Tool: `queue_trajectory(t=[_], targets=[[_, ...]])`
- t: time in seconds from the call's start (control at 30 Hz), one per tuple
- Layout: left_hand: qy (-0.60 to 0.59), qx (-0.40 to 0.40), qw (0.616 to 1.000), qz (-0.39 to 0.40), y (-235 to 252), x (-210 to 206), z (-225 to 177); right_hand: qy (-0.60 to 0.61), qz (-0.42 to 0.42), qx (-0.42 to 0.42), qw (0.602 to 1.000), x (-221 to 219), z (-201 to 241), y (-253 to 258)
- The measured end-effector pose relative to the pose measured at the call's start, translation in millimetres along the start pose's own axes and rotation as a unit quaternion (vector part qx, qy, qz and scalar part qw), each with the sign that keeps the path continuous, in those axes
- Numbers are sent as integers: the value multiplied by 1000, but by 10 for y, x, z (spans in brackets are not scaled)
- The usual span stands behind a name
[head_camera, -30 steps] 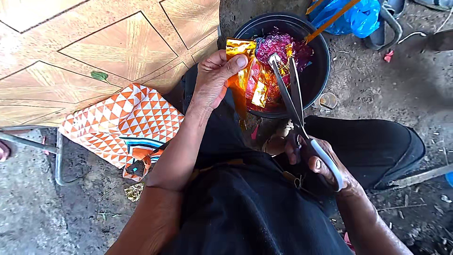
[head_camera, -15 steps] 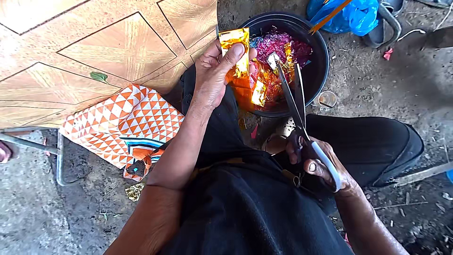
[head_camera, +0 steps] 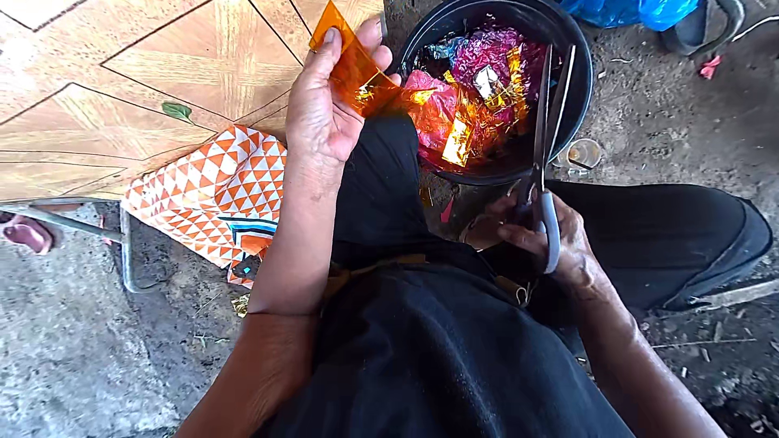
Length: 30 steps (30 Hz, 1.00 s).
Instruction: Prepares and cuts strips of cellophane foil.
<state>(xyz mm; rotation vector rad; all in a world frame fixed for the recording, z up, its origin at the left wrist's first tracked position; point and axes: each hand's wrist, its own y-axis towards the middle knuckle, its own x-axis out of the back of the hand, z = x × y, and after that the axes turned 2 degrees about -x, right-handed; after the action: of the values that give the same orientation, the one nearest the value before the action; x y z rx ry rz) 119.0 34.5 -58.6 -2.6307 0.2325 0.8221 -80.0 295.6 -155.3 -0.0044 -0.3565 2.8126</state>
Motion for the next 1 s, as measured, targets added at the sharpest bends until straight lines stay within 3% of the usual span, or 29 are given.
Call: queue_trajectory(t=[0.17, 0.3, 0.4, 0.7, 0.9, 1.0], targets=[[44, 55, 997, 29, -122, 43, -11, 98, -63, -1, 993, -223, -28, 302], [53, 161, 984, 62, -276, -31, 190, 186, -39, 56, 980, -417, -33, 478], [65, 195, 977, 61, -302, -55, 352, 246, -23, 80, 966, -505, -145, 618], [59, 121, 991, 9, -167, -48, 511, 270, 7, 14, 963, -563, -196, 505], [76, 134, 969, 191, -276, 80, 822, 331, -33, 2, 943, -605, -100, 555], [61, 173, 973, 137, -363, 101, 985, 346, -42, 6, 937, -613, -78, 568]])
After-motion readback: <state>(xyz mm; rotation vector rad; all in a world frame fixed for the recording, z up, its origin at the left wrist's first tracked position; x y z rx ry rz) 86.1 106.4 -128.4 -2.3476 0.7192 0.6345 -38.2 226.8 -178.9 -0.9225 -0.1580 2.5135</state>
